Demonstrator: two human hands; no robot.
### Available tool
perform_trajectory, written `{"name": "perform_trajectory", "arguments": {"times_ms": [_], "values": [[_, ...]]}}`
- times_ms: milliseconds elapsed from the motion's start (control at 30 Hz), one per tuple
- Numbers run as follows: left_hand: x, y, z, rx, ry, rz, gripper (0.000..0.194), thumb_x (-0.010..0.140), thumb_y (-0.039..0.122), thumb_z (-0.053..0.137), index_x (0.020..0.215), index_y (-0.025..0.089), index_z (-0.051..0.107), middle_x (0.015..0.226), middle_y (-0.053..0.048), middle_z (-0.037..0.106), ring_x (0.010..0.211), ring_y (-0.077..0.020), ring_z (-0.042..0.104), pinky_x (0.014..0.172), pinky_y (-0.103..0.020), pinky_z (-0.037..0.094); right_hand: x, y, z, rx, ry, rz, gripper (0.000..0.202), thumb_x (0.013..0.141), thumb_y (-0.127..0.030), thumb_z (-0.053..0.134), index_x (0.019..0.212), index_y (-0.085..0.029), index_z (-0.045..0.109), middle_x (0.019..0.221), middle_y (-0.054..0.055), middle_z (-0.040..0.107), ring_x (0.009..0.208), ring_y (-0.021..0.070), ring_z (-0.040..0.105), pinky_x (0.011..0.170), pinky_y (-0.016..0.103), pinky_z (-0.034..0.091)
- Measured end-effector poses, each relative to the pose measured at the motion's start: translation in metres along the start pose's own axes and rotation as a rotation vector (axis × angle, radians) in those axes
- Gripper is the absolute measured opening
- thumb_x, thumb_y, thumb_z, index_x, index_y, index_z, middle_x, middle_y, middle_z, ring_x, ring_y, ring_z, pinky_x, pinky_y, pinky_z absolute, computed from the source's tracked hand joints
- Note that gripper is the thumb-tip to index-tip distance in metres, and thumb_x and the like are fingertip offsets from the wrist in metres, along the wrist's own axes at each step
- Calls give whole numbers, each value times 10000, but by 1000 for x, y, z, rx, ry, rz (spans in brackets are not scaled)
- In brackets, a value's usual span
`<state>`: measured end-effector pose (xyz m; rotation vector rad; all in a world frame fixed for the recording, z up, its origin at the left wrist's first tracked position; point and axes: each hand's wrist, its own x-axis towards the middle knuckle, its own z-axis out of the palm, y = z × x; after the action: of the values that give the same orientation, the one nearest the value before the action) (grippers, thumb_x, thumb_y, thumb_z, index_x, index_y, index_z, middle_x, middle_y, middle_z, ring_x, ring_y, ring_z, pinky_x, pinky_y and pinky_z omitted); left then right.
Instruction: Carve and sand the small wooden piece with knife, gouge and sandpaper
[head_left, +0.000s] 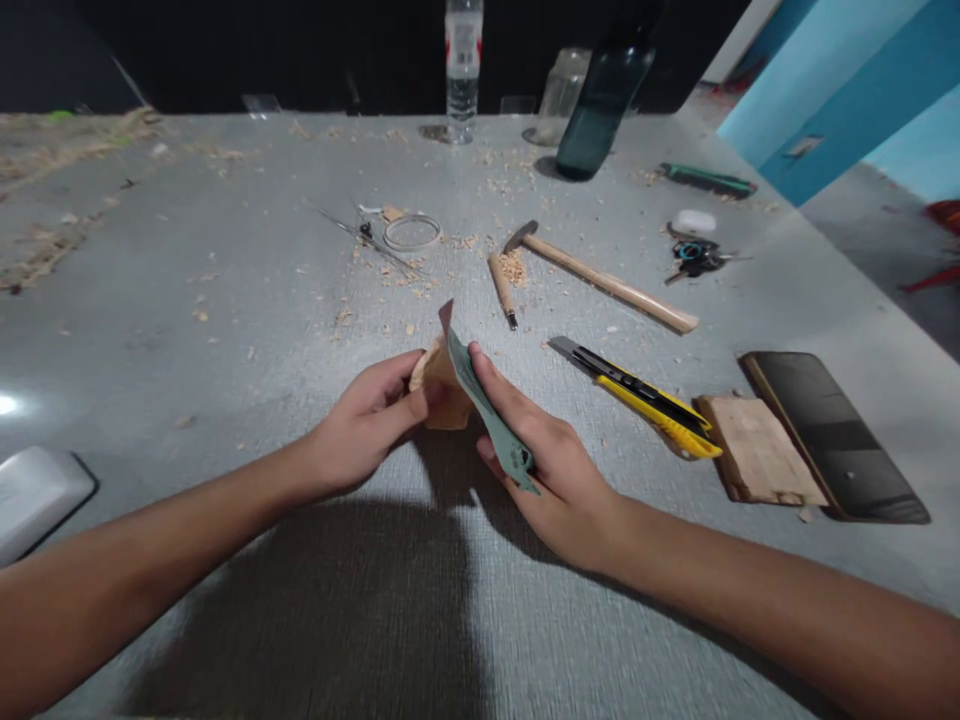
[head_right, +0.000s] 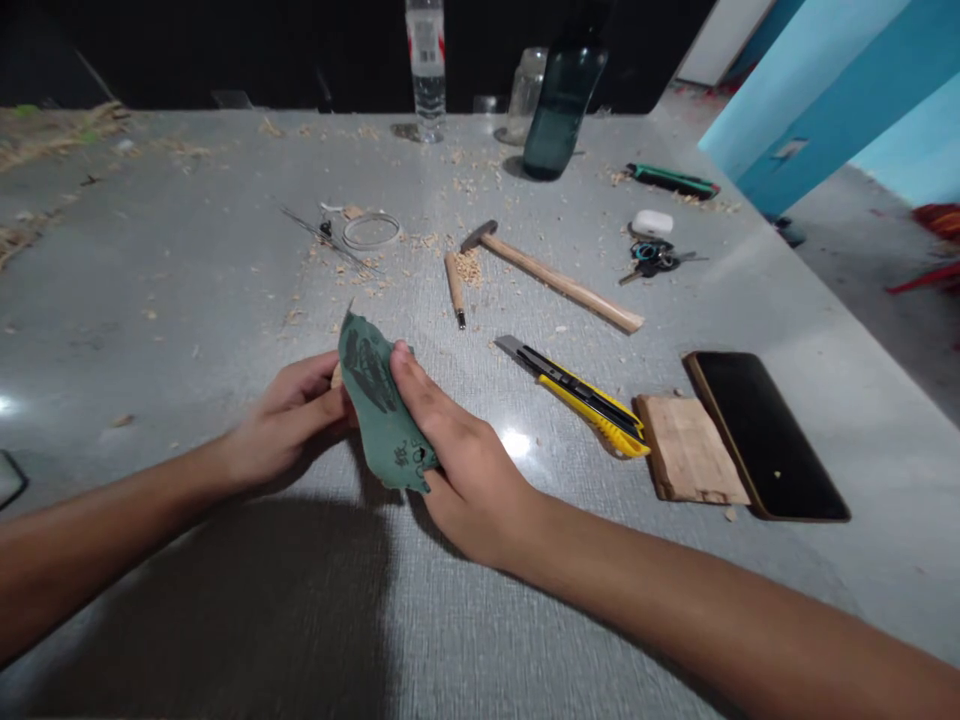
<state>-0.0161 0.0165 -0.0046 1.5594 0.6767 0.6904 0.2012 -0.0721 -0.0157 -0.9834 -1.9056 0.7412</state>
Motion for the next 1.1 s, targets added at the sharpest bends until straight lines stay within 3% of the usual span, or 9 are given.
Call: {"name": "perform_trajectory", "arguments": {"times_ms": [167, 233, 400, 533, 733, 800, 933, 1000, 1100], "values": [[-1, 5, 1, 393, -144, 18, 225, 1015, 407, 615, 1008, 183, 636, 928, -31, 682, 831, -177, 604, 775, -312, 514, 0, -2, -1, 0, -13, 15, 882, 999, -68, 481, 1740, -373, 111, 1799, -24, 200, 1645, 208, 270, 1343, 493, 275], [-1, 7, 2, 302, -142, 3, 225, 1012, 410, 618, 997, 186, 630, 924, -29, 675, 827, -175, 604, 772, -311, 519, 2, -3, -2, 14, -18, 15, 862, 1013, -81, 484, 1741, -358, 115, 1799, -11, 199, 1646, 209, 268, 1342, 491, 279], [0, 2, 1, -83, 33, -16, 316, 1021, 516, 623, 984, 204, 592, 731, 32, 525, 627, -117, 467, 574, -238, 416, 3, -4, -2, 17, -12, 41, 824, 1039, -102, 484, 1735, -371, 136, 1787, -26, 226, 1639, 204, 278, 1342, 508, 281], [1, -1, -3, 44, 41, 37, 330, 1040, 519, 589, 1105, 196, 606, 958, -37, 661, 860, -168, 608, 771, -287, 519, 1, -4, -2, 19, 0, 63, 836, 1033, -96, 512, 1729, -394, 156, 1780, -45, 228, 1626, 202, 306, 1342, 474, 299], [-2, 4, -2, 404, -212, 35, 201, 1042, 376, 580, 1075, 184, 629, 993, -37, 692, 867, -178, 604, 816, -320, 509, 1, -3, -3, 18, -26, 8, 822, 1037, -92, 478, 1743, -333, 132, 1798, 0, 201, 1645, 208, 263, 1346, 459, 278], [-4, 1, -2, 290, -160, 46, 192, 1037, 378, 595, 1051, 189, 624, 943, -23, 659, 858, -172, 595, 787, -299, 506, 2, -3, -3, 17, -30, -27, 820, 1040, -105, 483, 1747, -308, 121, 1803, 19, 187, 1650, 213, 252, 1348, 469, 271], [-5, -10, -3, -35, 100, 54, 242, 1061, 460, 581, 1075, 219, 597, 758, 40, 490, 630, -108, 432, 551, -225, 370, 0, -2, -1, -2, -39, -50, 844, 1025, -80, 483, 1746, -309, 108, 1805, 13, 174, 1655, 209, 236, 1350, 490, 265], [-4, -13, -3, -80, 115, 46, 234, 1060, 458, 597, 1097, 227, 594, 726, 53, 454, 593, -100, 388, 525, -224, 334, -1, -2, 0, -9, -41, -36, 854, 1014, -57, 478, 1745, -305, 114, 1802, 15, 178, 1653, 202, 242, 1349, 487, 270], [-1, -14, -5, -42, 79, 63, 256, 1052, 470, 612, 1101, 220, 594, 737, 40, 485, 656, -119, 464, 592, -239, 398, -2, -2, 0, -5, -27, -12, 847, 1005, -45, 477, 1743, -294, 144, 1799, 23, 195, 1650, 203, 257, 1349, 485, 267]]}}
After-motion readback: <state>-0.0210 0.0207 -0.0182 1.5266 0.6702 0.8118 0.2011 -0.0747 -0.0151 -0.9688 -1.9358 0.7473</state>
